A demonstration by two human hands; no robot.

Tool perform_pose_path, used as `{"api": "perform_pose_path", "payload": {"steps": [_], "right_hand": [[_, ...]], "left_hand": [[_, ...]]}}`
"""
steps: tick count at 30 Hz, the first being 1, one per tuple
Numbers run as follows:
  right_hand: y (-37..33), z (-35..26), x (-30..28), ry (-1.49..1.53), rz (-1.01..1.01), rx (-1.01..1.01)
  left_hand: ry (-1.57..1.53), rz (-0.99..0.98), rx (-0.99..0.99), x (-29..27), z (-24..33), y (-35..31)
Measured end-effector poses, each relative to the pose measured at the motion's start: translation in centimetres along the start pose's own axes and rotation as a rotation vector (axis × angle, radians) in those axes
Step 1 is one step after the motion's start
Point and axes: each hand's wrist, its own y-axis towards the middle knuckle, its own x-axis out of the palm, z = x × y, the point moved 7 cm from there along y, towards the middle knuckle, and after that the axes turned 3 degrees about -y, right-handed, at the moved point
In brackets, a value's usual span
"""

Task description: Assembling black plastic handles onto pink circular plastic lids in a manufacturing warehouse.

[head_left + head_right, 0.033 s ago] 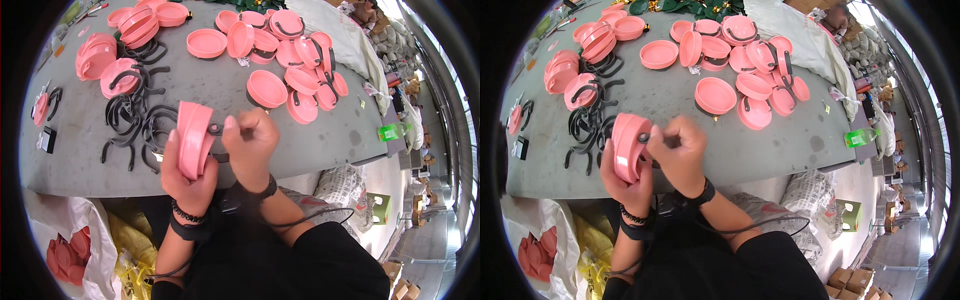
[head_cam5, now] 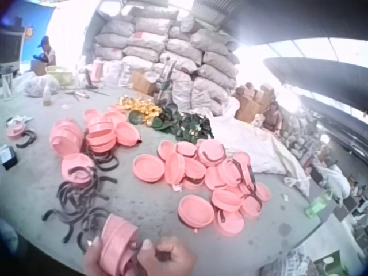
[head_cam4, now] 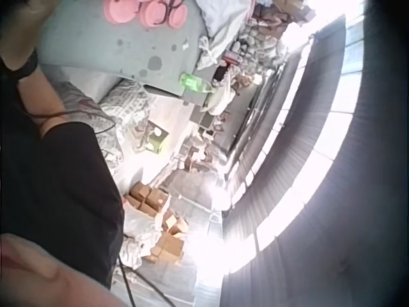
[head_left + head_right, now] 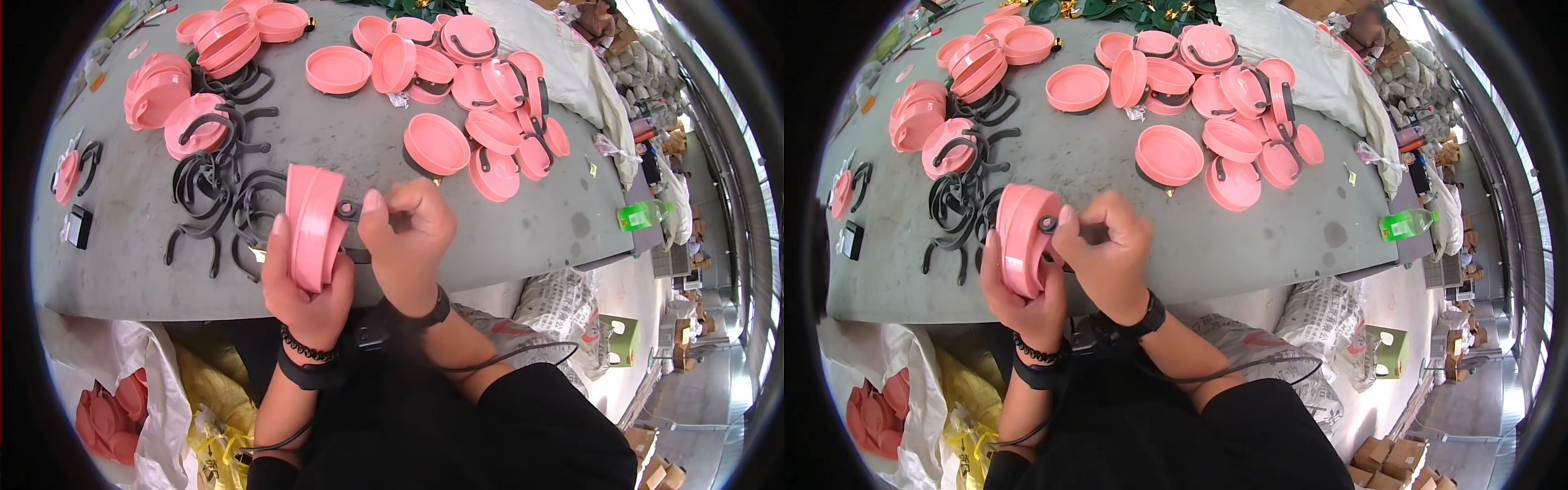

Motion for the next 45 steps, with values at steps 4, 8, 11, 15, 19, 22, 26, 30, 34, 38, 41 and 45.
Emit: {"api": "perform_pose_path", "payload": {"steps": [4,8,11,15,19,22,26,30,34,38,41,45], "right_hand": [[-0.9,-0.3,0.9,0.069,0.052,0.014],[-1.6,-1.2,2.0,0.207,-0.098,0.054],[-1.6,-0.5,2.5,0.33,-0.17,0.187],[-1.0,0.8,2.0,0.214,-0.162,0.204],[-0.8,0.9,2.7,0.137,-0.351,0.138],[-0.9,0.3,2.9,-0.033,-0.423,-0.032],[-1.2,0.0,2.5,-0.097,-0.527,-0.006],[-0.7,0.3,2.3,-0.06,-0.53,-0.009],[0.1,0.4,1.6,0.036,-0.535,0.105],[0.5,0.5,2.0,0.043,-0.58,0.216],[0.2,0.9,2.8,-0.121,-0.59,0.065],[-1.0,-2.2,5.3,-0.235,-0.553,0.388]], "left_hand": [[0.023,0.023,-0.048,-0.3,-0.3,0.0],[-0.393,-0.113,-0.264,1.0,-1.7,-0.7],[-0.808,-0.207,-0.48,2.2,-1.8,-0.1],[-0.977,-0.19,-0.537,3.5,-1.3,-0.6],[-1.072,-0.165,-0.706,3.7,-2.3,-1.3],[-1.145,-0.097,-0.822,3.6,-3.2,-1.7],[-1.122,-0.09,-0.76,3.9,-4.0,-1.9],[-1.044,-0.142,-0.669,4.0,-4.3,-2.0],[-1.079,-0.12,-0.671,3.7,-4.3,-1.8],[-1.059,-0.103,-0.659,3.7,-4.5,-1.8],[-0.986,-0.125,-0.592,3.8,-4.2,-1.7],[-0.89,-0.18,-0.527,3.3,-4.3,-1.9]]}}
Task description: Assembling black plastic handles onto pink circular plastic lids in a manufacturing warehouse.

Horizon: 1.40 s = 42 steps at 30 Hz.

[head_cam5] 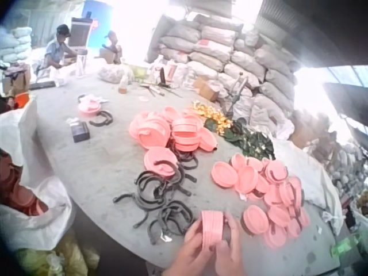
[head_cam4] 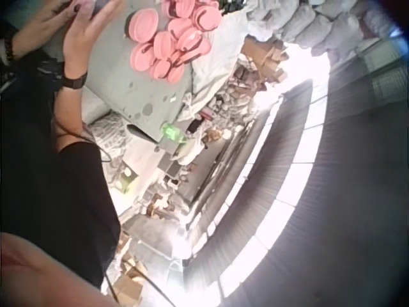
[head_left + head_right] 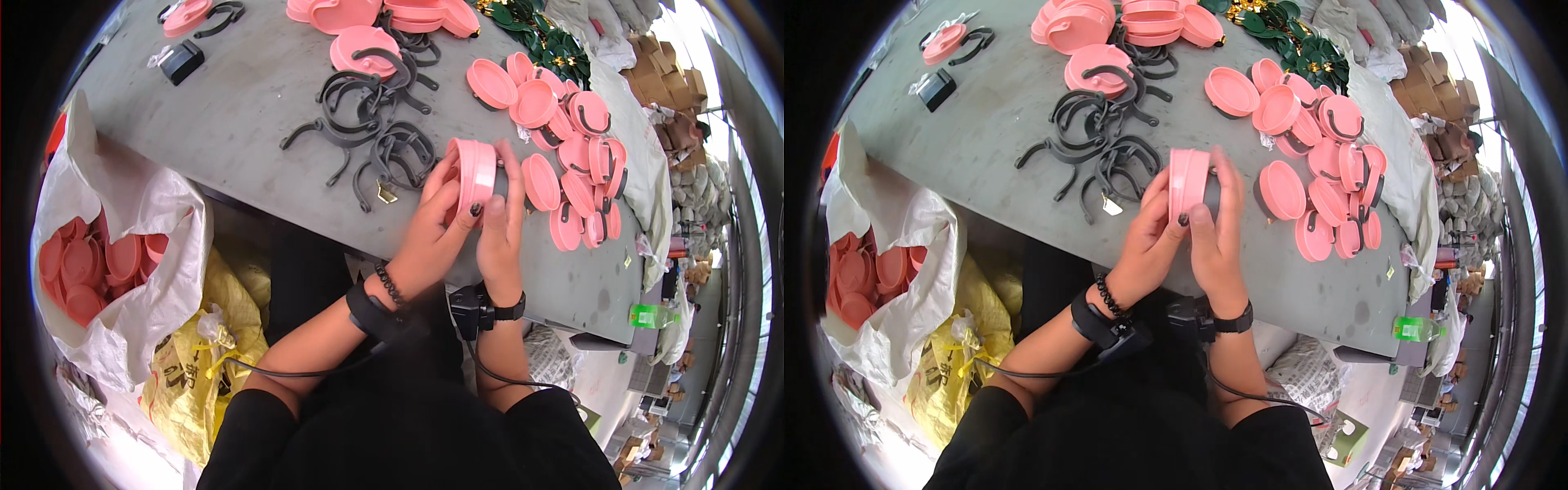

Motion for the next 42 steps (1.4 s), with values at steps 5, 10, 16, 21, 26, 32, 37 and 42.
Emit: {"api": "perform_pose_path", "payload": {"steps": [5,10,16,21,26,32,37,42], "right_hand": [[0.2,3.0,0.2,-0.018,-0.088,-0.399],[0.9,3.5,0.3,0.168,-0.172,-0.292],[1.5,4.6,-0.5,0.005,-0.198,-0.248],[2.0,6.0,-3.6,0.215,0.015,-0.159],[7.6,2.5,-12.6,-0.04,0.279,-0.289],[21.5,7.0,-20.4,-0.507,0.196,-0.265],[21.6,6.7,-16.4,-0.837,0.239,-0.401],[16.3,2.8,-8.5,-0.695,0.143,-0.719]], "left_hand": [[-0.045,-0.028,0.028,0.1,0.2,0.5],[-0.248,0.05,-0.096,-0.3,-0.6,0.2],[-0.332,0.113,-0.12,-0.8,-0.6,0.2],[-0.391,0.141,-0.205,-1.3,-0.9,0.3],[-0.373,0.11,-0.187,-1.5,-1.0,0.0],[-0.425,0.119,-0.181,-0.6,-0.4,0.3],[-0.41,0.139,-0.179,-1.0,-0.7,0.2],[-0.411,0.192,-0.248,-1.5,-0.9,0.0]]}}
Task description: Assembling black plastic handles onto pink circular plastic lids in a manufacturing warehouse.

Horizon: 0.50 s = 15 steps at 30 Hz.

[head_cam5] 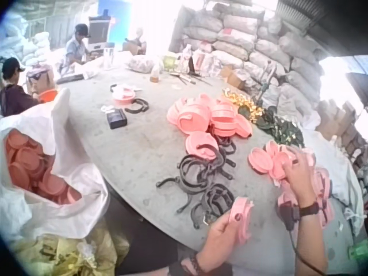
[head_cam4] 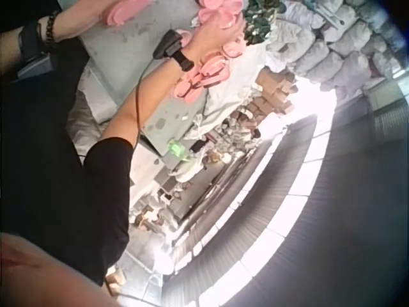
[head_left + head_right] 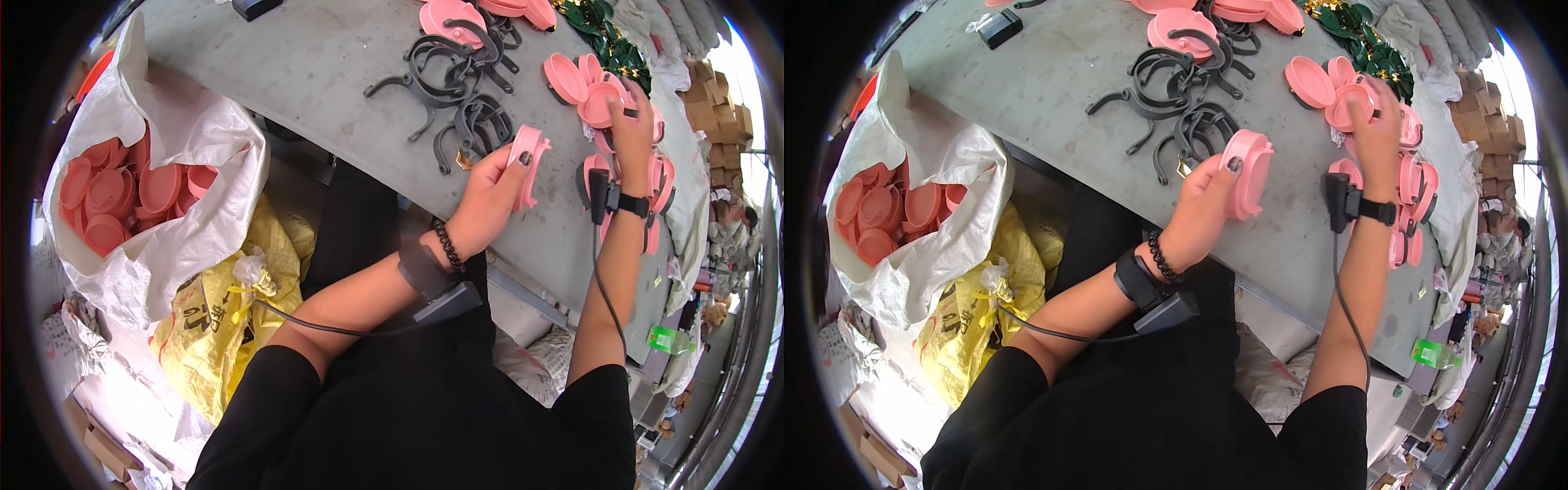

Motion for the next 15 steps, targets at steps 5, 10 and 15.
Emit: {"api": "perform_pose_path", "payload": {"steps": [5,10,15], "right_hand": [[-1.9,-7.2,5.8,0.343,-0.41,0.062],[-1.9,-8.5,9.4,0.39,-0.53,0.1],[-1.9,-8.3,10.3,0.618,-0.633,0.101]], "left_hand": [[-0.119,0.083,-0.008,-0.4,0.2,-0.1],[-0.158,0.116,-0.013,-0.5,0.2,-0.1],[-0.16,0.172,0.024,-0.7,0.9,-0.3]]}}
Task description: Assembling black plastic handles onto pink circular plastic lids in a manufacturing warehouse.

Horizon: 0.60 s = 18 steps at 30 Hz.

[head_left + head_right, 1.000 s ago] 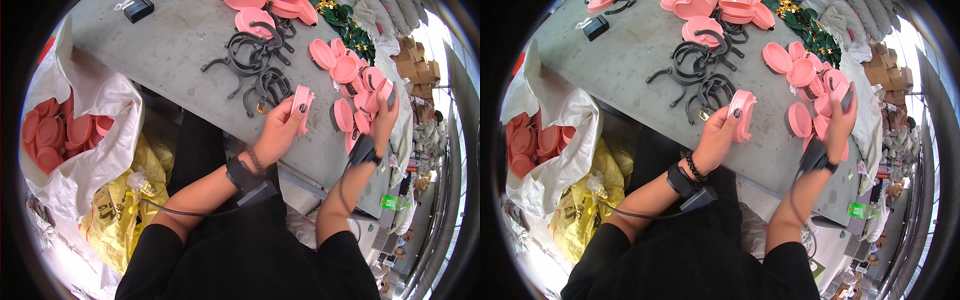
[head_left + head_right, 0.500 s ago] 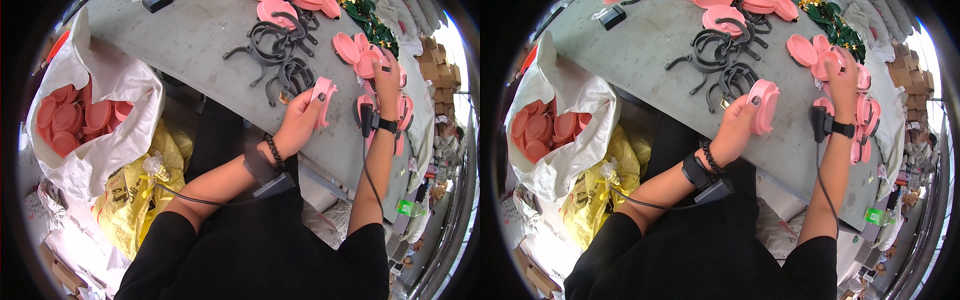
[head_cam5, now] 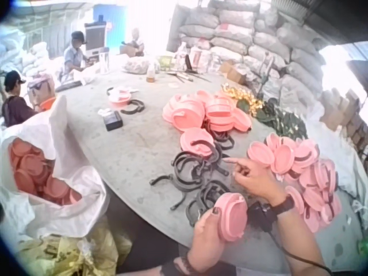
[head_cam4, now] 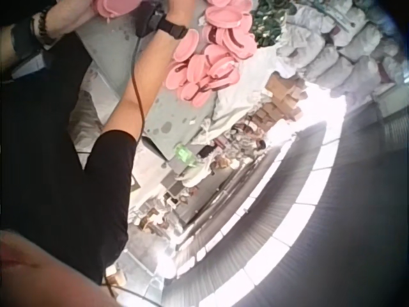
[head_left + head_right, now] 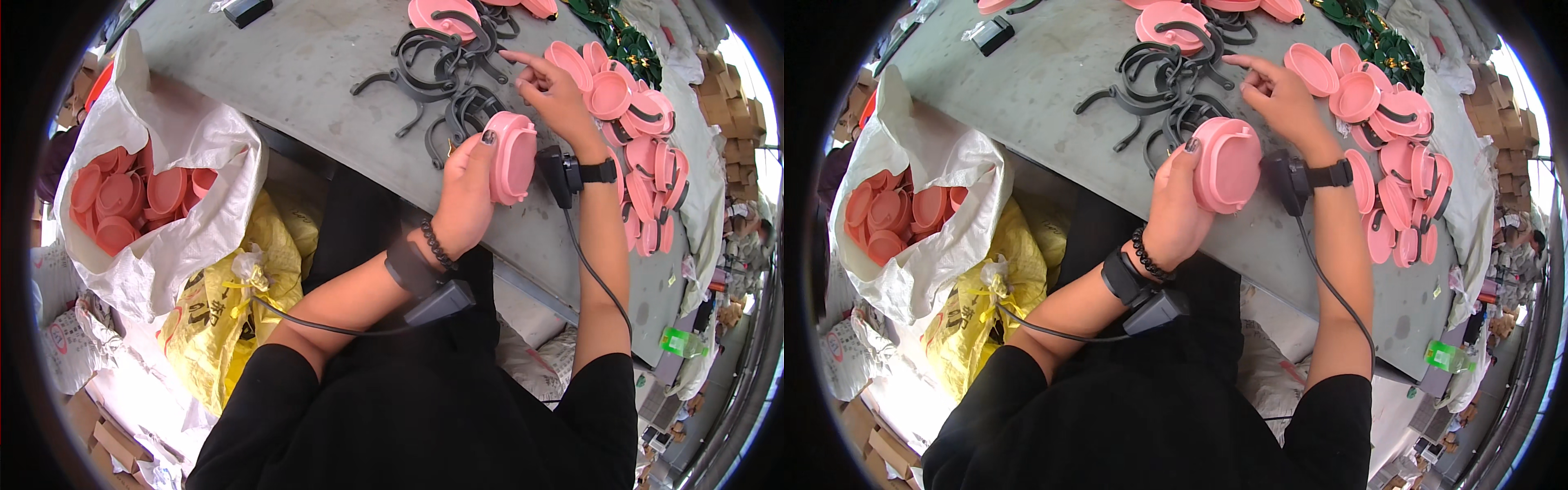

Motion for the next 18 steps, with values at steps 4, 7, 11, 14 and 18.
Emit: {"api": "perform_pose_path", "payload": {"steps": [4,7,11,14,18], "right_hand": [[-1.1,-0.3,-0.5,-0.004,0.017,0.036],[-1.5,0.0,-0.5,-0.049,0.041,0.043],[-1.0,0.5,0.3,0.043,0.0,-0.035],[-0.7,0.5,1.2,0.089,-0.074,-0.022],[-1.3,0.3,0.9,0.117,-0.066,-0.019]], "left_hand": [[0.023,0.018,-0.002,-0.3,0.1,0.1],[0.012,0.005,0.004,-0.1,0.1,0.1],[-0.029,0.025,0.008,0.1,0.1,-0.1],[0.0,0.021,0.0,-0.3,0.0,-0.2],[0.026,0.026,-0.015,0.0,-0.1,-0.2]]}}
